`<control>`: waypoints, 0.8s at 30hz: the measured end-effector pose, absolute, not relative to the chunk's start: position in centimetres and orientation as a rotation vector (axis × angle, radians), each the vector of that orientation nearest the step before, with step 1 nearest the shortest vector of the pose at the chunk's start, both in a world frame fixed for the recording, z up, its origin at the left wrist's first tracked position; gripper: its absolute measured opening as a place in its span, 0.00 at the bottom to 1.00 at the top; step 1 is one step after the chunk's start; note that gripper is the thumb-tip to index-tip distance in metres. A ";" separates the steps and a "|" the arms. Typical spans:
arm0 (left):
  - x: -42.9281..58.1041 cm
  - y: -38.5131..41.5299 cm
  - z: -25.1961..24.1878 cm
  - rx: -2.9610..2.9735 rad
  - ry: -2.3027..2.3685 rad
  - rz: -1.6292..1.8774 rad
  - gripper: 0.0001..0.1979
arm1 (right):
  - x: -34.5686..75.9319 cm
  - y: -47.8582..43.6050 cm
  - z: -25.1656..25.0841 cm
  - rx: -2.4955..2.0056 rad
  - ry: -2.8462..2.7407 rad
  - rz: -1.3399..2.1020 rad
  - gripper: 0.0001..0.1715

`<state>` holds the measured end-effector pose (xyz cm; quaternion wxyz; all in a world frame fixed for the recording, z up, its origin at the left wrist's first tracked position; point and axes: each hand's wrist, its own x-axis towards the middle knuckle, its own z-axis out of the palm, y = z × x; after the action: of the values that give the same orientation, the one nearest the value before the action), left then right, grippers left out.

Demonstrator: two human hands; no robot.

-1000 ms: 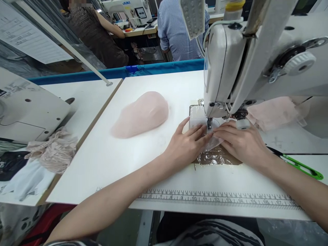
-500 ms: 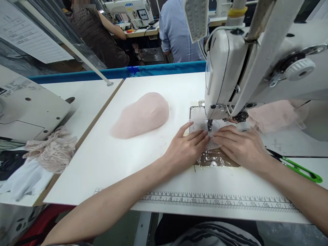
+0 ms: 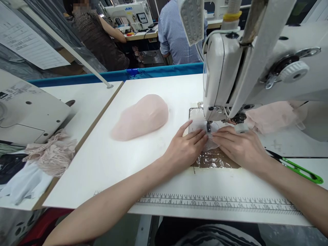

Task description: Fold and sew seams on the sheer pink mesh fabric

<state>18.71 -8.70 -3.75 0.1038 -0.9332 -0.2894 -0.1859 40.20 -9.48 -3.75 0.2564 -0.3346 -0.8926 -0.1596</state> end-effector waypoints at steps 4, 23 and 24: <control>18.8 -8.5 -3.8 -2.740 -0.843 -0.556 0.14 | 40.1 -9.4 -3.7 -0.928 -2.417 -0.442 0.13; 18.9 -8.0 -4.2 -2.742 -0.874 -0.563 0.14 | 39.9 -9.2 -3.5 -1.022 -2.427 -0.479 0.17; 18.9 -8.0 -4.2 -2.745 -0.876 -0.564 0.14 | 39.9 -9.2 -3.5 -1.020 -2.426 -0.484 0.17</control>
<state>18.89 -7.97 -4.21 0.1026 -0.9299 -0.2969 -0.1912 39.91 -9.19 -3.46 0.2306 -0.3708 -0.8822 -0.1760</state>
